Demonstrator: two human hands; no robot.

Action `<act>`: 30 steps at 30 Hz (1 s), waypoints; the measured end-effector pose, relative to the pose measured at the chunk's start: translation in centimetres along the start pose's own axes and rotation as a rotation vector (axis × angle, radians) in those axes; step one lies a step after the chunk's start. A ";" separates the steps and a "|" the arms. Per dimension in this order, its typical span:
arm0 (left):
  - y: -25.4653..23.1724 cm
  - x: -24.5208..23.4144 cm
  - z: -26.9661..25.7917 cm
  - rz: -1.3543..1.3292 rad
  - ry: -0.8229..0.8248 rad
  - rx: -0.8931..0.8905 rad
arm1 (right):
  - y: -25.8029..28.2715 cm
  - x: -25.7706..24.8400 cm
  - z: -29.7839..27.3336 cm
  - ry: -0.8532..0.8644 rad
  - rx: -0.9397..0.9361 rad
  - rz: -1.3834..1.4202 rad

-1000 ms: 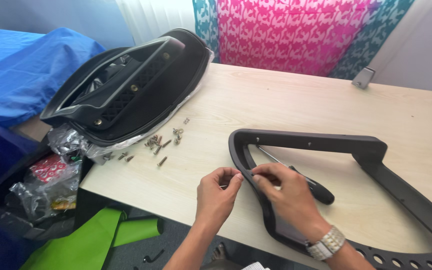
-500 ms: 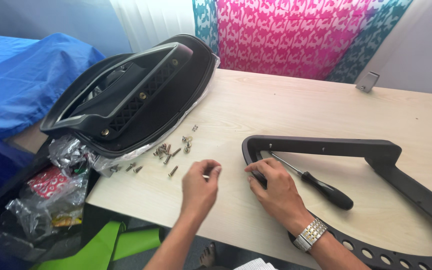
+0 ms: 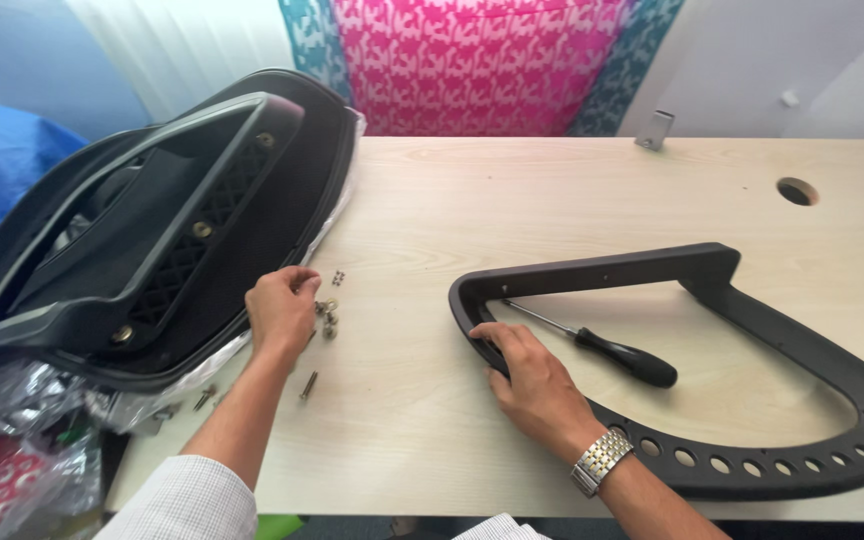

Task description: The person uses a screwdriver to fasten screws into a black plastic frame, then removes a metal trim piece and reattaches it to the frame. The person continues to secure the trim and frame with additional screws.

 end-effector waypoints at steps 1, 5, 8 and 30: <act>-0.1 0.2 0.6 0.031 -0.010 0.037 | 0.1 0.0 0.0 0.001 0.007 0.001; 0.0 1.5 2.2 0.229 0.109 0.033 | 0.0 0.1 0.2 0.019 0.069 0.001; 0.3 1.9 2.9 0.322 0.161 0.036 | -0.1 0.1 0.3 0.020 0.075 0.012; 0.3 2.3 2.6 0.262 0.067 0.037 | -0.4 0.0 0.6 0.051 0.029 0.040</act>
Point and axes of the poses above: each hand's wrist, its own z-axis towards the middle knuckle, its own x-axis out of the palm, y = z × x, the point moved 3 cm from there along z, towards the middle knuckle, and after that the axes turned 12 degrees about z, right-handed, at the moved point
